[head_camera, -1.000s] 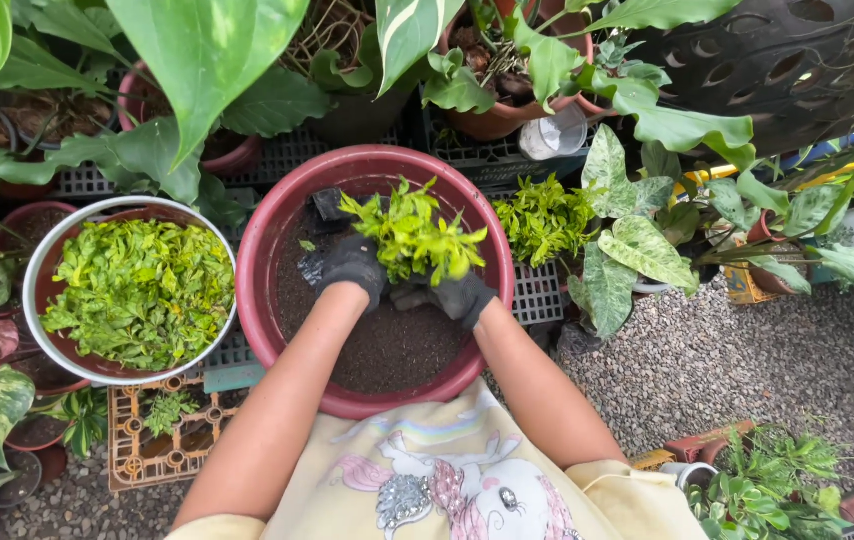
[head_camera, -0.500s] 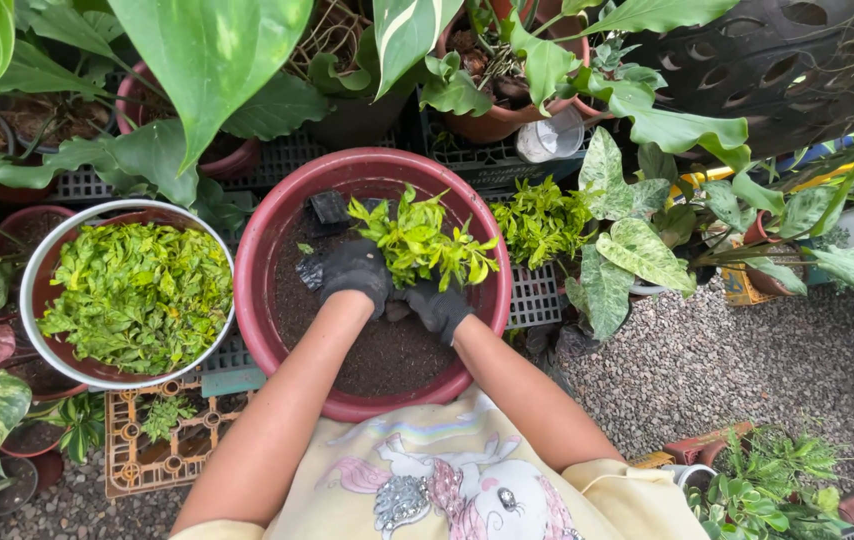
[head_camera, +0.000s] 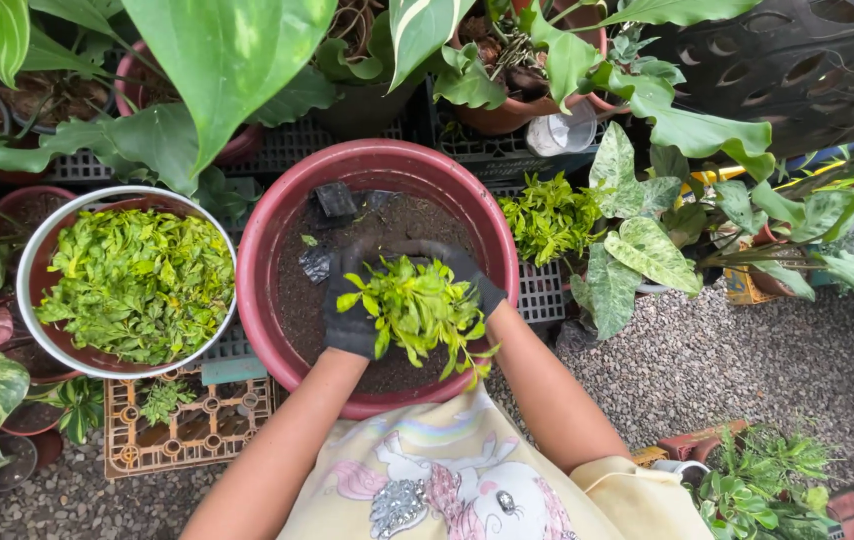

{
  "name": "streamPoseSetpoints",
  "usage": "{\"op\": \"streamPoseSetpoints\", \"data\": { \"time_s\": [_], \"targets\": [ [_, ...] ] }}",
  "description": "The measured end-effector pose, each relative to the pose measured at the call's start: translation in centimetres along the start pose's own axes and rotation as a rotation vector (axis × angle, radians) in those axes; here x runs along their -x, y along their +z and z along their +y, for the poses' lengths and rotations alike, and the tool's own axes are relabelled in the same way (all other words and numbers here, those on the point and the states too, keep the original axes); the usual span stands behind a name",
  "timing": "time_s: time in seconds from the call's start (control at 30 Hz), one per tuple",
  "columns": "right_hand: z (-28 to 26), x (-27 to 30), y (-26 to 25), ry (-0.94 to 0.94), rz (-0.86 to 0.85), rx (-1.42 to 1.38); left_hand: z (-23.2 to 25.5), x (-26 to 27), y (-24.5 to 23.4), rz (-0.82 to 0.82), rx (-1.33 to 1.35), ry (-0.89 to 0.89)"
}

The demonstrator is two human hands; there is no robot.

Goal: The person prepares soil in a red pot, then places a small green plant into the soil and firms the soil around it. The person repeats this process with additional small plants, arranging them in the pot.

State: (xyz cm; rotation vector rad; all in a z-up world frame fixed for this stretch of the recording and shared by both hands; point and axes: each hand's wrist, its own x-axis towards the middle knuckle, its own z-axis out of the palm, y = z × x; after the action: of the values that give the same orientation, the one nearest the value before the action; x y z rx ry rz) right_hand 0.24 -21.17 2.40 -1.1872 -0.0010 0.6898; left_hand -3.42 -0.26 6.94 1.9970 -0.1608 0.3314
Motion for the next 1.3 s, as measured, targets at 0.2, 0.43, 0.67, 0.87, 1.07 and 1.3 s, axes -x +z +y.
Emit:
{"op": "streamPoseSetpoints", "data": {
  "time_s": [0.2,0.43,0.67,0.87,1.07,1.3],
  "targets": [
    [-1.2,0.3,-0.2,-0.105,-0.132,0.504,-0.9,3.3,-0.1,-0.384,-0.513,0.016],
    [-1.6,1.4,1.5,-0.024,-0.07,0.408,-1.4,4.5,-0.4,-0.493,-0.568,0.122],
    [-2.5,-0.1,1.3,-0.159,-0.111,0.825,-1.1,4.0,-0.7,-0.5,-0.563,0.218],
    [-2.9,-1.8,2.0,-0.109,-0.14,0.761,-0.9,4.0,-0.8,-0.458,-0.527,0.2],
    [-3.4,-4.0,3.3,0.045,0.007,0.929,-0.8,3.5,-0.7,-0.397,-0.478,0.08],
    [-2.1,-5.7,2.9,0.117,0.171,1.235,-2.4,1.8,0.2,-0.386,-0.37,-0.17]
  ]
}}
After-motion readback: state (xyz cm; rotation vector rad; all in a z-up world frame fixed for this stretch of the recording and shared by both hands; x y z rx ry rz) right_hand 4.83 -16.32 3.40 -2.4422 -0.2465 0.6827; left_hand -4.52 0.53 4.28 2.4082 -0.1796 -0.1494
